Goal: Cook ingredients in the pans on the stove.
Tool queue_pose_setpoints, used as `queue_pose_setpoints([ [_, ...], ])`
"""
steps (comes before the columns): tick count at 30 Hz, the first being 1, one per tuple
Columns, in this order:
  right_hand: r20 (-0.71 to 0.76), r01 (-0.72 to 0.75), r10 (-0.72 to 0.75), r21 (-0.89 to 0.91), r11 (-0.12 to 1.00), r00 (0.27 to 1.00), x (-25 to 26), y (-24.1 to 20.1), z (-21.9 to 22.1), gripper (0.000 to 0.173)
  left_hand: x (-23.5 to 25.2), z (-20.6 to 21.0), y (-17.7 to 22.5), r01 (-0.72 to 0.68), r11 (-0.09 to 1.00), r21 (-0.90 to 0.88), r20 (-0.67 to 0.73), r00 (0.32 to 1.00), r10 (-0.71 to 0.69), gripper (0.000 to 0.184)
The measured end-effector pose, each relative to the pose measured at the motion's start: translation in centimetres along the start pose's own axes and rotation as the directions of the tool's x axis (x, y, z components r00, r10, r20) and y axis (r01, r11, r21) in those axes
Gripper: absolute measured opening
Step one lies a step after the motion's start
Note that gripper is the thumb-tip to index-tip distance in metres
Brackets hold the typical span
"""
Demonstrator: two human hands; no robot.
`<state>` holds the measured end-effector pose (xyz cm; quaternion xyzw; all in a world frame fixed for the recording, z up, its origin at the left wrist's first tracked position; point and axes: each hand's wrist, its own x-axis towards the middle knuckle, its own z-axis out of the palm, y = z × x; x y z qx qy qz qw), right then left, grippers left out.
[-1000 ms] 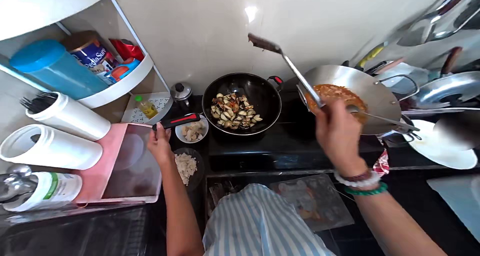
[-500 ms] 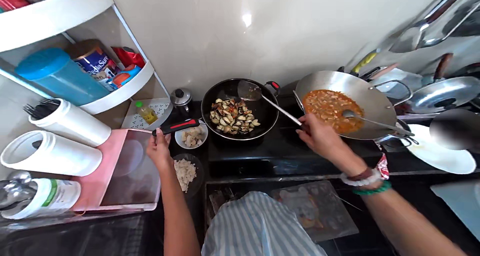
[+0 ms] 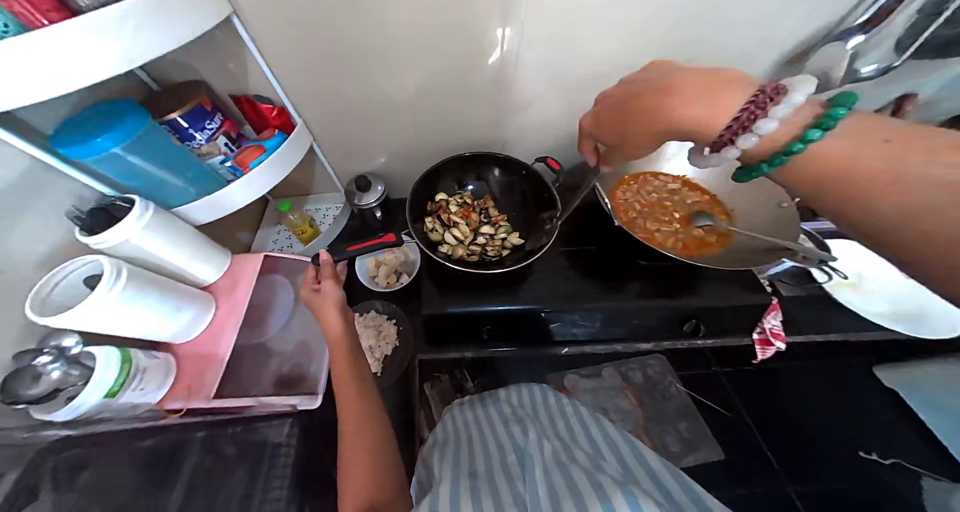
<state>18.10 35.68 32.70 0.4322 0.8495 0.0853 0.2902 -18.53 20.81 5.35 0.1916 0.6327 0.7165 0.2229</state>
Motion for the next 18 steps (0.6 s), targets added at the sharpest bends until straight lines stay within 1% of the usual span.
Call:
queue_pose_setpoints([
  [2,0.026,0.132,-0.140,0.202,0.970,0.990,0.7,-0.3,2.1,0.017,0.0,0.0,0.0,0.001,1.000,0.000,-0.005,1.000,-0.001,0.032],
  [3,0.006,0.198,-0.211,0.314,0.929,0.978,1.2,-0.8,3.6,0.018,0.0,0.0,-0.1,-0.003,1.000,0.002,-0.007,1.000,0.003,0.032],
  [4,-0.024,0.235,-0.246,0.395,0.888,0.969,1.7,-1.3,5.0,0.020,0.1,0.0,-0.2,-0.007,1.000,0.003,-0.010,1.000,0.007,0.032],
  [7,-0.066,0.194,-0.186,0.513,0.836,0.980,2.5,-2.2,6.8,0.023,0.0,-0.1,-0.2,-0.007,1.000,-0.006,-0.011,1.000,0.007,0.032],
  [10,-0.055,0.128,-0.117,0.568,0.813,0.992,1.5,-1.0,5.9,0.025,0.3,-0.2,-0.4,-0.005,1.000,-0.019,0.002,1.000,0.005,0.034],
  [12,-0.117,0.151,-0.101,0.579,0.802,0.988,0.5,0.3,5.6,0.023,0.3,-0.2,-0.6,-0.014,0.999,-0.029,0.007,1.000,0.014,0.034],
  [14,-0.163,0.178,-0.102,0.577,0.797,0.981,-0.5,1.0,5.9,0.022,0.3,-0.1,-0.6,-0.021,0.999,-0.041,0.004,1.000,0.021,0.033],
  [18,-0.124,0.191,-0.147,0.534,0.824,0.981,-2.5,-0.2,6.9,0.020,0.3,-0.1,-0.6,-0.020,0.999,-0.051,-0.002,1.000,0.020,0.031],
])
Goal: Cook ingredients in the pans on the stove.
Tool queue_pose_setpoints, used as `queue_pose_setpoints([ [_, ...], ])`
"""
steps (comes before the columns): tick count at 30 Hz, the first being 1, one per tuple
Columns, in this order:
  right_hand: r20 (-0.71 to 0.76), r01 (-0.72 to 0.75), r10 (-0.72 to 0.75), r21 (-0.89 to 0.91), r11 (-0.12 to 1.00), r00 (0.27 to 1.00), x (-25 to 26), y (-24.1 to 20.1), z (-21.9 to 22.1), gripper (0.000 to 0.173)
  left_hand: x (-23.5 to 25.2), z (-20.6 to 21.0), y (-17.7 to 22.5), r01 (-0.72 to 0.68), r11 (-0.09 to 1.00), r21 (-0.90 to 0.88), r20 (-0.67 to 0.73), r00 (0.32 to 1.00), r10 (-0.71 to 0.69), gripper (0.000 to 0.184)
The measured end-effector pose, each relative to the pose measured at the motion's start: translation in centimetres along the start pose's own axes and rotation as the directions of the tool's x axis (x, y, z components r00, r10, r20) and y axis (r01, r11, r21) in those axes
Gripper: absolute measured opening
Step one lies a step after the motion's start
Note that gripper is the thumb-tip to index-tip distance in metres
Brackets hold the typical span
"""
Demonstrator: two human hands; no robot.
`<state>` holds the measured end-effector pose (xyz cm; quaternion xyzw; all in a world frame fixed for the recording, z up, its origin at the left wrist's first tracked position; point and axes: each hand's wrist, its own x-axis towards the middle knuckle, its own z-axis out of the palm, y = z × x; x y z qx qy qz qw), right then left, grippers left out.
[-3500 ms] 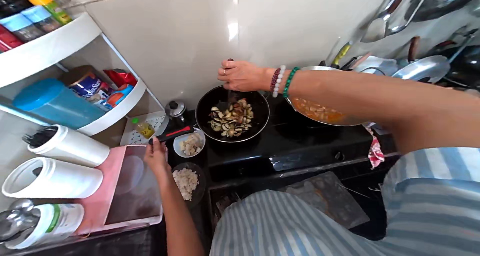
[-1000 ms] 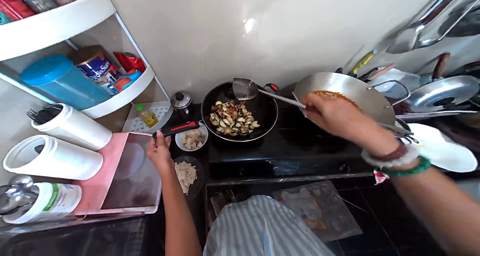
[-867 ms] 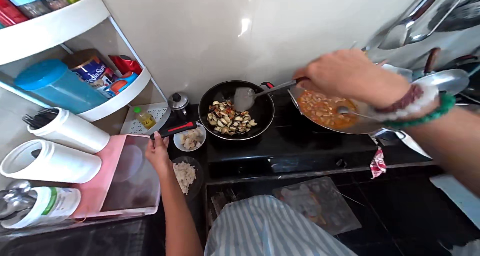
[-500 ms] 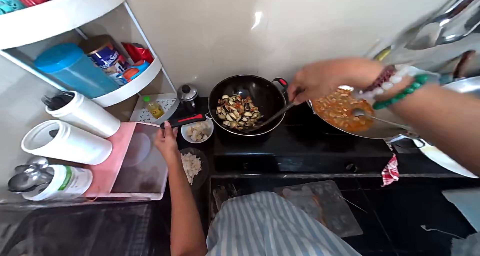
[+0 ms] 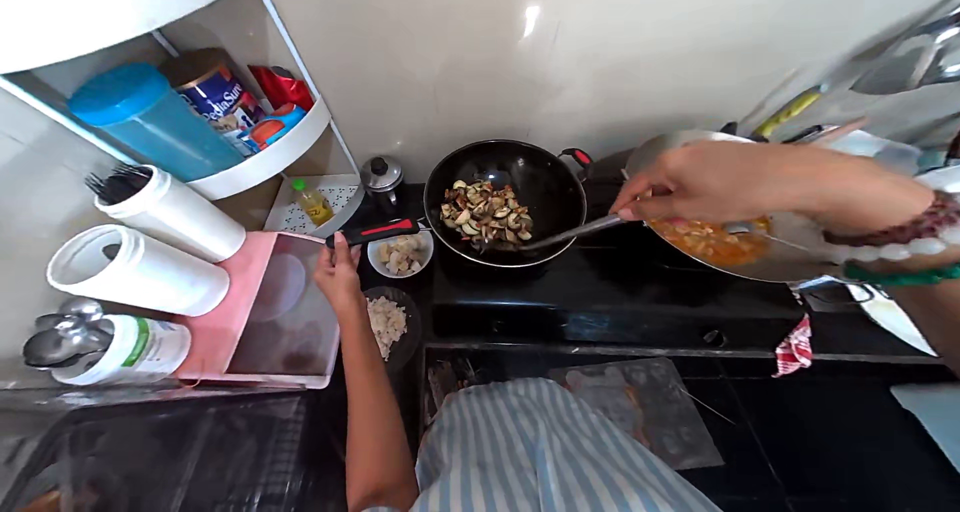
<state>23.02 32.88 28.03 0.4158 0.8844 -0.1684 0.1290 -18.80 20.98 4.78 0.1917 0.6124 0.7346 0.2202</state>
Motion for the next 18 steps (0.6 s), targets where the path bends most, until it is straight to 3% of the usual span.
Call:
queue_pose_setpoints([
  [2,-0.006,0.024,-0.024,-0.022,0.999,1.000,0.2,-1.0,2.5,0.017,0.1,0.2,0.0,-0.015,1.000,-0.008,0.002,1.000,0.015,0.031],
  [4,-0.108,0.026,-0.024,0.017,1.000,0.994,1.2,-2.7,7.4,0.019,0.0,0.3,0.2,-0.012,1.000,-0.010,-0.001,1.000,0.012,0.031],
  [8,-0.171,-0.074,0.104,0.171,0.982,0.980,4.2,-6.0,14.8,0.029,0.2,0.4,0.4,0.005,1.000,0.005,-0.012,1.000,-0.005,0.033],
  [12,-0.332,-0.023,0.114,0.264,0.964,0.936,4.1,-3.5,14.0,0.024,0.3,0.2,0.8,0.002,1.000,0.011,0.009,1.000,-0.002,0.031],
  [18,-0.312,-0.057,0.169,0.338,0.939,0.935,1.0,2.4,10.5,0.027,0.8,0.3,0.2,0.015,1.000,0.002,-0.005,1.000,-0.015,0.032],
])
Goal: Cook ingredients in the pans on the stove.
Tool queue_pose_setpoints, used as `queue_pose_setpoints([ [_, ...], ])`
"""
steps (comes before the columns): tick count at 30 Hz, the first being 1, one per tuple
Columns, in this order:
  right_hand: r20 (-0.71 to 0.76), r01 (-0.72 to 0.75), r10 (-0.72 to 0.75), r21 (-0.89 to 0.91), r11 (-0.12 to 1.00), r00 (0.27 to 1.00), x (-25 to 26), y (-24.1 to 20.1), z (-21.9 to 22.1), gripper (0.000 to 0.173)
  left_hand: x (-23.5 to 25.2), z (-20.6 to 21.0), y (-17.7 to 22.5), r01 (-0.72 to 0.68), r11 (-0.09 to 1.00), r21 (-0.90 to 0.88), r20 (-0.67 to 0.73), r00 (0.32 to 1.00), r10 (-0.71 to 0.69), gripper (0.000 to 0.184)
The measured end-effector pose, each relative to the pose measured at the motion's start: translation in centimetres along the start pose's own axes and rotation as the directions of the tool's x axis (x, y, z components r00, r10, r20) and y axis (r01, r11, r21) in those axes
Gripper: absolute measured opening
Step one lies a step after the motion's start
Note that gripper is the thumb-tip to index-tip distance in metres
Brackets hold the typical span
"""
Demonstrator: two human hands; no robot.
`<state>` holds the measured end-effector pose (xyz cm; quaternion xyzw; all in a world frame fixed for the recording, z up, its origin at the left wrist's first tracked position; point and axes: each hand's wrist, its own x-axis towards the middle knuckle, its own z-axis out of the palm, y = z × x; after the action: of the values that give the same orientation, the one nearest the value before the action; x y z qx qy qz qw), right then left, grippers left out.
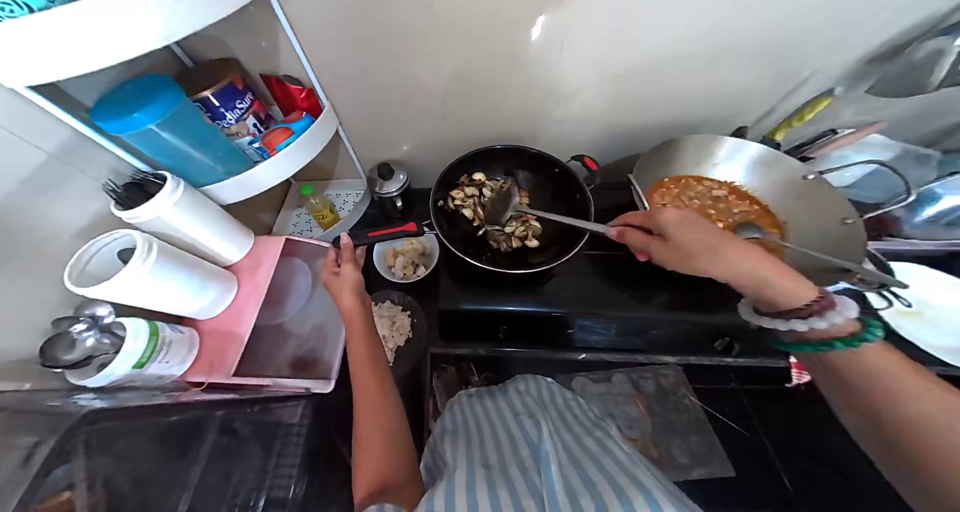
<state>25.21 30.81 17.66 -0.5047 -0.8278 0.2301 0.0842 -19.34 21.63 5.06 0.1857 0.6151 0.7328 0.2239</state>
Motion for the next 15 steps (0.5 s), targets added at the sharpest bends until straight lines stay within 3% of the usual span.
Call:
queue_pose_setpoints([
  [4,0.057,-0.054,0.046,0.156,0.986,0.997,-1.7,1.8,-4.1,0.026,0.3,0.2,-0.2,-0.002,1.000,-0.001,-0.004,1.000,0.002,0.031],
  [9,0.142,-0.061,0.047,0.097,0.993,0.989,-3.7,1.8,-7.9,0.012,0.3,0.4,0.0,0.010,1.000,0.005,-0.017,1.000,-0.010,0.032],
  [11,0.125,0.010,0.000,-0.074,0.997,0.992,-2.8,1.2,-7.2,0.010,0.3,0.4,-0.2,0.003,1.000,0.007,-0.017,1.000,-0.002,0.032],
  [13,0.064,0.071,-0.052,-0.342,0.937,0.997,-1.7,0.0,-6.2,0.011,0.4,0.4,-0.1,-0.001,1.000,0.013,-0.008,1.000,0.001,0.033],
  [15,0.017,0.077,-0.079,-0.495,0.865,0.997,-0.7,-1.2,-6.4,0.015,0.4,0.5,0.1,0.001,1.000,0.020,-0.010,1.000,-0.001,0.033],
])
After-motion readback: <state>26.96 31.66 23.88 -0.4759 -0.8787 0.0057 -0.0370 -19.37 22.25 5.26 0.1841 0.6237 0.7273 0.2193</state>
